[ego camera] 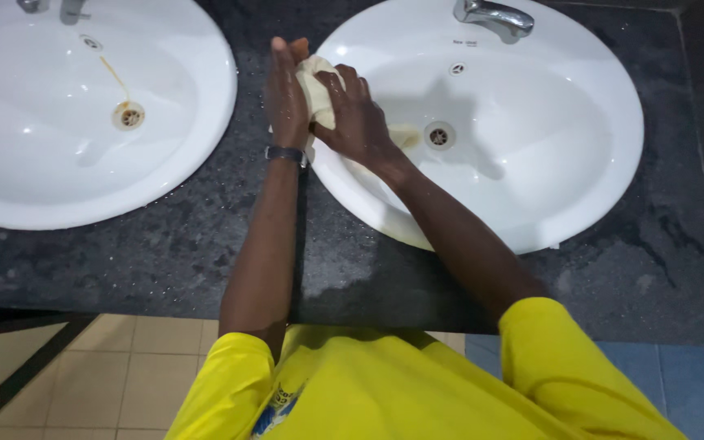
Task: The person cleans the white porcelain sinks and the surrounding countertop by hand using a cloth. The person wipes the inside and edges of multiple sinks and scrubs the faucet and counter surface.
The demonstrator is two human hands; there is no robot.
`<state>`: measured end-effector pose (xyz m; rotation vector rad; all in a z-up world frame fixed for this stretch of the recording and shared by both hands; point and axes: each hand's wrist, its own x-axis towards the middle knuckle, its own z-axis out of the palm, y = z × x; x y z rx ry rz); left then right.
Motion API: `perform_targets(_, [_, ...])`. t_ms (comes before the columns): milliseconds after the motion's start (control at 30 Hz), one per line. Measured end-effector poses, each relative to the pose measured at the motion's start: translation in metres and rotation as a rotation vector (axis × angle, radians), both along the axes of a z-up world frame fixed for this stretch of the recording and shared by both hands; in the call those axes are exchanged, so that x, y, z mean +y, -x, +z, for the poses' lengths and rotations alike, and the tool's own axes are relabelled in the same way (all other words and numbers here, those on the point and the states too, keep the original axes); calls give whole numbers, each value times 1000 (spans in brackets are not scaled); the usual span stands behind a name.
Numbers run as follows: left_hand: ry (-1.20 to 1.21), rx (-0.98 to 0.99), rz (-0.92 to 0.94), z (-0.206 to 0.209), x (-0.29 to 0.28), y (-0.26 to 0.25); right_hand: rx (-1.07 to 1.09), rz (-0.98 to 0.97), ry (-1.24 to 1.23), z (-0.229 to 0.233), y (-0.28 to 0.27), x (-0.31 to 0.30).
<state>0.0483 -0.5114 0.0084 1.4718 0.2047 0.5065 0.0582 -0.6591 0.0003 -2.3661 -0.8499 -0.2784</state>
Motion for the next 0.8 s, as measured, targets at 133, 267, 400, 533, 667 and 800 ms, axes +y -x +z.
perform_targets(133, [-741,-88,-23,-1,-15,-14,-101,-315,173,-6,-56,-12])
perform_targets(267, [-1195,80,-234,10,-34,-9,-415,-620,257,-20,-166,-77])
perform_targets(400, [-1115,-21,-214,5,-26,-13,-342,-496,235,-19,-169,-120])
perform_targets(533, [-689,-40,-162,0,-10,-19,-381,-533,90,-3,-137,-61])
perform_targets(667, [-752,95,-198,4,-21,-24,-378,-184,17,-13,-107,-23])
perform_targets(800, [-657,-203,-75,0,-14,-15,-187,-349,7,-11,-126,-66])
